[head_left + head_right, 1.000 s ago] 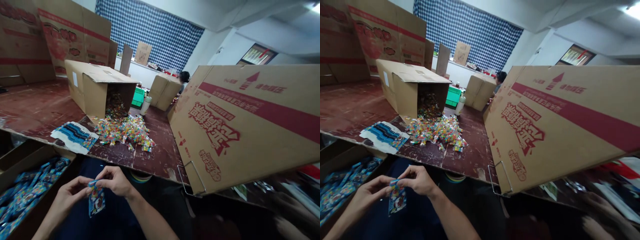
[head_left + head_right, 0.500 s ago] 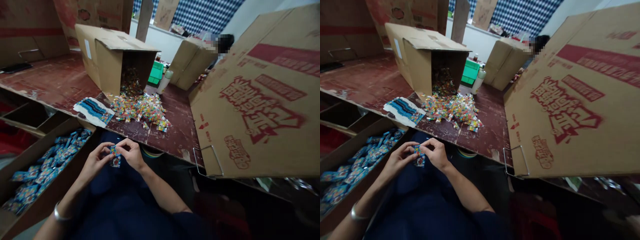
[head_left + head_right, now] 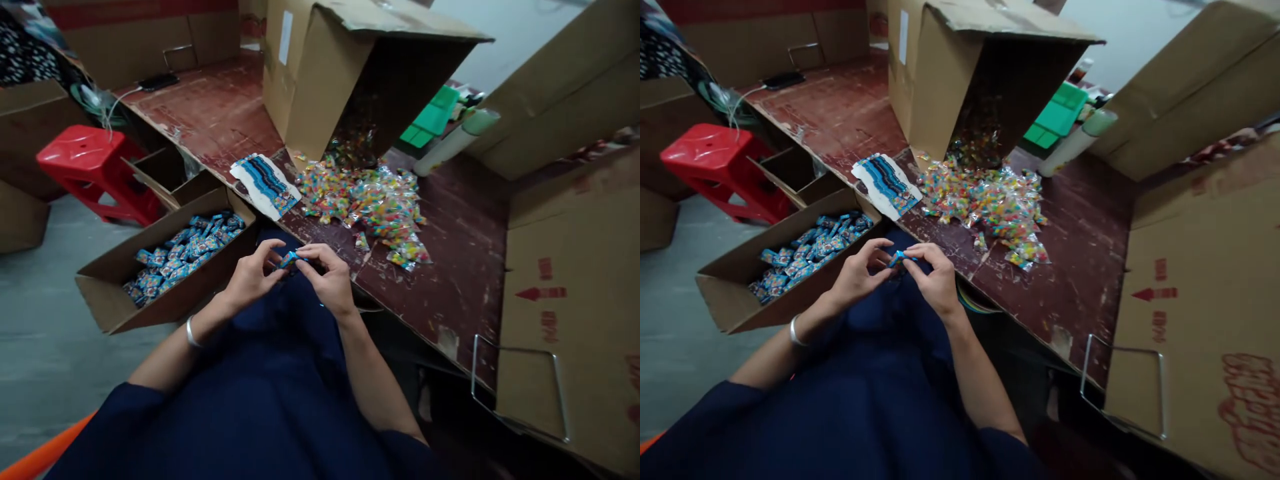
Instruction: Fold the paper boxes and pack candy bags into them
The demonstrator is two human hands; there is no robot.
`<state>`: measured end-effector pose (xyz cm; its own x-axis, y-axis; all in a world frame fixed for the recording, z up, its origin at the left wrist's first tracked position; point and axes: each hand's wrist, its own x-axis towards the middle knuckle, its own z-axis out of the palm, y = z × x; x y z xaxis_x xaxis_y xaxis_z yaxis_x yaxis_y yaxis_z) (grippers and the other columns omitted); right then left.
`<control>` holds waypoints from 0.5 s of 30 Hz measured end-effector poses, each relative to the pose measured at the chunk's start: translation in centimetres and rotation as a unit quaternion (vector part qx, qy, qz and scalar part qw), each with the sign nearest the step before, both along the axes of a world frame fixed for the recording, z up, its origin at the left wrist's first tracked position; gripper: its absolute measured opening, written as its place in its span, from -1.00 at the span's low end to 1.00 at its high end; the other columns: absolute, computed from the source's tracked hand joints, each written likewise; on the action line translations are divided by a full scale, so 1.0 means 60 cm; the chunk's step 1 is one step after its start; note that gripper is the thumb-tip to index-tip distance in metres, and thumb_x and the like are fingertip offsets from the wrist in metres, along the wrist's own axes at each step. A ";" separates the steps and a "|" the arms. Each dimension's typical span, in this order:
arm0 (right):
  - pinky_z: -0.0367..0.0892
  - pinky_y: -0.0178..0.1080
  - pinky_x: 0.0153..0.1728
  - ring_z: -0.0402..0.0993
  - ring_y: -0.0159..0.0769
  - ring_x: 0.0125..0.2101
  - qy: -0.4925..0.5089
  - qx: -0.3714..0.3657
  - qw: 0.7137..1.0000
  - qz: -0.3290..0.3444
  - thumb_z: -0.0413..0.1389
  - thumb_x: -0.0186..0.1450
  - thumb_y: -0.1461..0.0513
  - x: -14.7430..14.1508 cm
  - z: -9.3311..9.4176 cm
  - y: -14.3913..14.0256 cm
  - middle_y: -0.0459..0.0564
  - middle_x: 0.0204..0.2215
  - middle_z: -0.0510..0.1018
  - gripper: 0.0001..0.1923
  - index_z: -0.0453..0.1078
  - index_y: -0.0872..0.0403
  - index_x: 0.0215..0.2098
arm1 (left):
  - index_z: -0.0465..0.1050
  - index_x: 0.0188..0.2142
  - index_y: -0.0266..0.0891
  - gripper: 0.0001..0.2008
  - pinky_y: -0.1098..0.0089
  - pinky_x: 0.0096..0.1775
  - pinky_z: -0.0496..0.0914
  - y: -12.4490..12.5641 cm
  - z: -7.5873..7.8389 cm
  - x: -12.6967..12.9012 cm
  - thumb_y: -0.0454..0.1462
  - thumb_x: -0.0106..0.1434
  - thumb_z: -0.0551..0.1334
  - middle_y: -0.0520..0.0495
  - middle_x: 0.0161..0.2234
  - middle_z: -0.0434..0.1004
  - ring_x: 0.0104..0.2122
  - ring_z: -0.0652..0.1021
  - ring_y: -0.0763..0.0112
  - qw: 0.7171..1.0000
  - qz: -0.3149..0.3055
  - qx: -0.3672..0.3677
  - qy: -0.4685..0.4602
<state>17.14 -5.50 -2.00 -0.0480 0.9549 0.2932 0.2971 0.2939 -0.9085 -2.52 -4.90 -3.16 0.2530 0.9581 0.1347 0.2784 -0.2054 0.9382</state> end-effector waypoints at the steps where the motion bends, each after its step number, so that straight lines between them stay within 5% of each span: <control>1: 0.51 -0.10 -0.01 0.60 -0.19 -0.07 -0.023 0.017 1.000 0.003 0.29 0.33 0.17 0.001 0.006 0.000 0.02 -0.14 0.65 -0.91 0.60 -0.02 -0.20 | 0.37 0.14 -0.14 -0.53 0.41 -0.23 0.55 -0.001 0.000 -0.003 -0.27 0.25 0.36 -0.02 -0.22 0.66 -0.34 0.67 0.39 0.999 0.009 0.033 0.036; 7: 0.48 -0.01 0.05 0.61 -0.13 -0.10 -0.126 0.081 0.989 0.001 0.29 0.35 0.19 -0.008 0.028 -0.002 -0.02 -0.18 0.70 -0.91 0.59 -0.08 -0.17 | 0.35 0.22 -0.15 -0.52 0.44 -0.24 0.51 -0.008 -0.001 -0.011 -0.35 0.31 0.24 -0.09 -0.12 0.71 -0.23 0.70 0.30 0.956 0.025 0.192 0.222; 15: 0.52 -0.09 -0.05 0.67 -0.16 -0.17 -0.159 0.085 0.983 -0.043 0.18 0.43 0.19 -0.024 0.036 -0.007 0.01 -0.22 0.72 -0.84 0.52 -0.04 -0.33 | 0.41 0.22 -0.25 -0.60 0.37 -0.19 0.50 -0.015 0.000 -0.006 -0.30 0.43 0.12 -0.22 -0.07 0.71 -0.20 0.68 0.23 0.920 0.031 0.262 0.289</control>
